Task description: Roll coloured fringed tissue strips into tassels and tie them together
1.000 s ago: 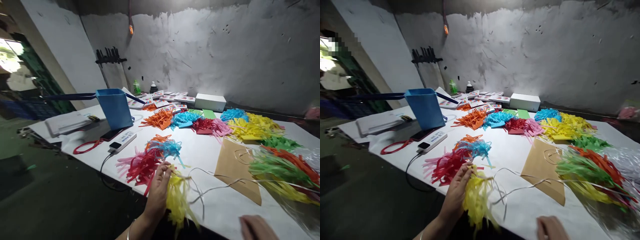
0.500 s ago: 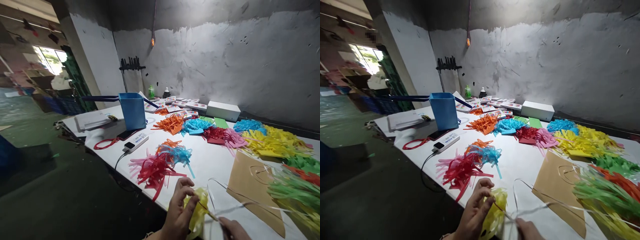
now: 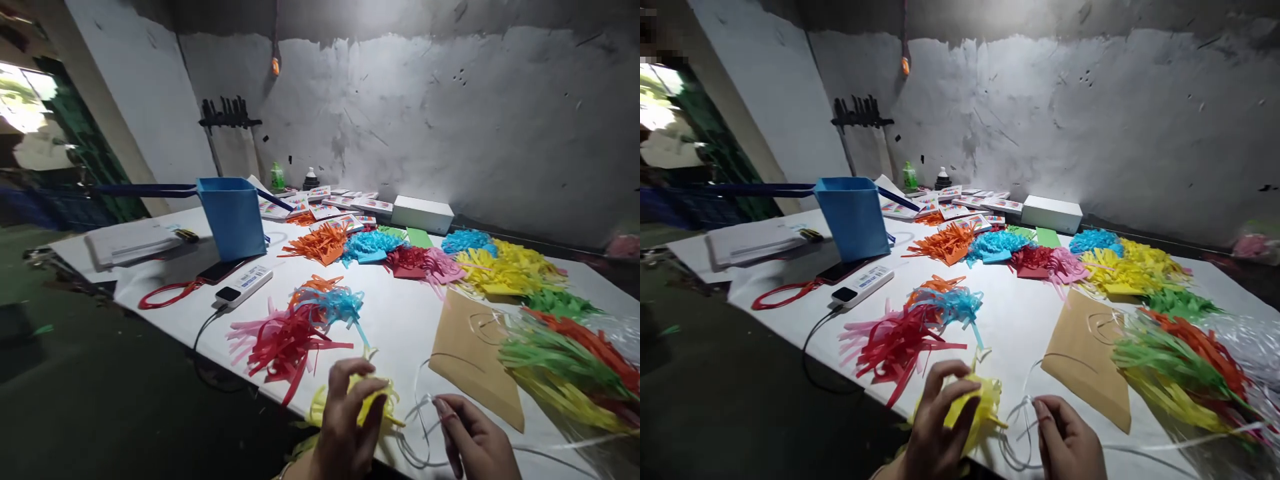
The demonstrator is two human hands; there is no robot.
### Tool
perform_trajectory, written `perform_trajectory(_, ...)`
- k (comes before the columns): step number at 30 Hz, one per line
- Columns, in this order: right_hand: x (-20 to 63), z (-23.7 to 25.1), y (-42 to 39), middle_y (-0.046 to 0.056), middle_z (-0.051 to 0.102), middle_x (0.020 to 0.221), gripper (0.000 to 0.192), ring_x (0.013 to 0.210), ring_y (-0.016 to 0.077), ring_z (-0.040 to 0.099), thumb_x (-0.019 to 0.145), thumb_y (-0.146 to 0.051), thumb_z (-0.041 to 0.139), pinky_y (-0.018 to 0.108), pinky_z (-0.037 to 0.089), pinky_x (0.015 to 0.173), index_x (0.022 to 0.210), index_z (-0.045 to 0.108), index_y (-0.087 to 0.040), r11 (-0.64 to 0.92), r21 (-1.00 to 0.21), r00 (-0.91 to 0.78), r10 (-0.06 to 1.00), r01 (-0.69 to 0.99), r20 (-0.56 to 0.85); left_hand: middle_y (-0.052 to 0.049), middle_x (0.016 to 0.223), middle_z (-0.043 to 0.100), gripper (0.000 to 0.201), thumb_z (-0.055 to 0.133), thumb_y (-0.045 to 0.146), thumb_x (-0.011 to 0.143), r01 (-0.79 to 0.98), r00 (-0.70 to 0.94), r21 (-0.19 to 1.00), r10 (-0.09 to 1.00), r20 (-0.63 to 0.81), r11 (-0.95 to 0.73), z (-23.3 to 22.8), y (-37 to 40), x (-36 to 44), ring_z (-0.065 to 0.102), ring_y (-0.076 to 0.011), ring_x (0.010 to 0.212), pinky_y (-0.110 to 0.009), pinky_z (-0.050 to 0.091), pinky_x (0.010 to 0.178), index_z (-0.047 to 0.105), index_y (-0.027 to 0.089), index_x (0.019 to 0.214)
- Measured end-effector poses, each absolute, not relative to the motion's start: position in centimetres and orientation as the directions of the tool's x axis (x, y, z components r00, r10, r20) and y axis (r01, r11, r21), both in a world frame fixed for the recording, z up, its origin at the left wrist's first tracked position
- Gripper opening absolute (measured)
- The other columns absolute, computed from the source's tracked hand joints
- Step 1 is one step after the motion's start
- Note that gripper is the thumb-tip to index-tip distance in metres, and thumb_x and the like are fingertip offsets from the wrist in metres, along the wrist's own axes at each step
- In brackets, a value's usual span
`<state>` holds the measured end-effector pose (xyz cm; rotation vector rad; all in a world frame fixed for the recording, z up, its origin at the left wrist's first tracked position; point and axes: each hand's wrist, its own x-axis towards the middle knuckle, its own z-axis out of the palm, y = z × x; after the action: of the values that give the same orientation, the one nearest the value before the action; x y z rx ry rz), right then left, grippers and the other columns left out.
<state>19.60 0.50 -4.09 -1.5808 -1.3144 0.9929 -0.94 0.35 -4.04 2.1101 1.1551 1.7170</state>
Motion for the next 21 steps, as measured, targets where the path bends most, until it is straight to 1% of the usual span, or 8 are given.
perform_trajectory(2, 19.1, -4.2, 0.9, -0.008, 0.043, 0.044, 0.055, 0.039, 0.0104, 0.038, 0.079, -0.072, 0.057, 0.022, 0.031, 0.041, 0.088, 0.066, -0.019, -0.129, -0.963, 0.070, 0.991, 0.237, -0.116, -0.009, 0.098, 0.063, 0.031, 0.059, 0.014, 0.091, 0.357, 0.204, 0.547, 0.634, 0.746, -0.757, -4.3, 0.1, -0.2, 0.062, -0.0200, 0.082, -0.029, 0.053, 0.072, 0.053, 0.022, 0.120)
perform_trajectory(4, 18.4, -4.4, 0.9, -0.004, 0.052, 0.051, 0.052, 0.044, 0.0117, 0.044, 0.081, -0.069, 0.057, 0.022, 0.034, 0.043, 0.087, 0.067, -0.018, -0.079, -0.965, 0.021, 0.997, 0.251, -0.076, -0.009, 0.093, 0.067, 0.033, 0.062, 0.024, 0.093, 0.313, 0.305, 0.550, 0.631, 0.714, -0.774, -4.8, 0.2, 0.7, 0.063, -0.0191, 0.072, -0.027, 0.052, 0.063, 0.051, 0.021, 0.124)
perform_trajectory(6, 17.4, -4.6, 0.6, -0.002, 0.059, 0.058, 0.046, 0.050, 0.0130, 0.051, 0.085, -0.063, 0.056, 0.022, 0.038, 0.047, 0.085, 0.068, -0.019, 0.013, -0.943, 0.035, 0.999, 0.333, 0.026, -0.009, 0.096, 0.071, 0.028, 0.056, 0.021, 0.096, 0.289, 0.314, 0.595, 0.661, 0.681, -0.750, -5.0, 0.4, 1.3, 0.066, -0.0189, 0.076, -0.026, 0.052, 0.066, 0.052, 0.023, 0.124)
perform_trajectory(9, 16.3, -4.8, 0.1, -0.004, 0.060, 0.057, 0.038, 0.049, 0.0131, 0.053, 0.092, -0.054, 0.051, 0.021, 0.040, 0.048, 0.090, 0.070, -0.021, 0.151, -0.861, 0.069, 0.975, 0.485, 0.210, -0.007, 0.094, 0.070, 0.018, 0.049, 0.014, 0.098, 0.238, 0.292, 0.717, 0.752, 0.591, -0.655, -4.7, 0.7, 1.1, 0.065, -0.0177, 0.083, -0.026, 0.050, 0.072, 0.060, 0.023, 0.109)
perform_trajectory(12, 16.6, -4.8, 0.5, -0.003, 0.069, 0.066, 0.032, 0.054, 0.0136, 0.064, 0.097, -0.045, 0.048, 0.020, 0.048, 0.054, 0.102, 0.070, -0.021, 0.331, -0.688, 0.000, 0.901, 0.646, 0.433, -0.003, 0.076, 0.059, 0.017, 0.051, 0.028, 0.099, 0.123, 0.238, 0.911, 0.903, 0.358, -0.393, -3.6, 1.0, -0.1, 0.054, -0.0142, 0.069, -0.024, 0.043, 0.063, 0.059, 0.019, 0.087)
perform_trajectory(14, 17.8, -4.8, 1.4, 0.000, 0.076, 0.080, 0.030, 0.065, 0.0148, 0.072, 0.100, -0.038, 0.045, 0.021, 0.052, 0.062, 0.103, 0.069, -0.020, 0.427, -0.511, -0.082, 0.820, 0.746, 0.566, 0.003, 0.064, 0.047, 0.027, 0.053, 0.041, 0.098, -0.108, 0.236, 0.988, 0.962, 0.136, -0.113, -2.7, 1.2, -1.2, 0.043, -0.0100, 0.056, -0.021, 0.036, 0.052, 0.053, 0.019, 0.083)
perform_trajectory(17, 21.0, -4.8, 3.1, 0.003, 0.077, 0.084, 0.035, 0.070, 0.0162, 0.075, 0.103, -0.034, 0.036, 0.023, 0.054, 0.062, 0.097, 0.068, -0.019, 0.442, -0.258, -0.172, 0.725, 0.859, 0.667, 0.008, 0.061, 0.041, 0.035, 0.068, 0.050, 0.087, -0.457, 0.195, 0.880, 0.980, -0.048, 0.134, -1.2, 1.9, -3.4, 0.030, -0.0050, 0.047, -0.016, 0.026, 0.044, 0.051, 0.020, 0.085)
perform_trajectory(21, 28.5, -4.6, 5.0, 0.008, 0.077, 0.086, 0.042, 0.071, 0.0205, 0.074, 0.104, -0.038, 0.032, 0.029, 0.054, 0.064, 0.096, 0.067, -0.016, 0.298, -0.047, -0.176, 0.675, 0.953, 0.716, 0.007, 0.063, 0.044, 0.037, 0.083, 0.041, 0.075, -0.606, 0.009, 0.794, 0.998, -0.065, 0.058, 0.6, 3.2, -6.7, 0.028, -0.0025, 0.046, -0.013, 0.024, 0.041, 0.055, 0.017, 0.079)
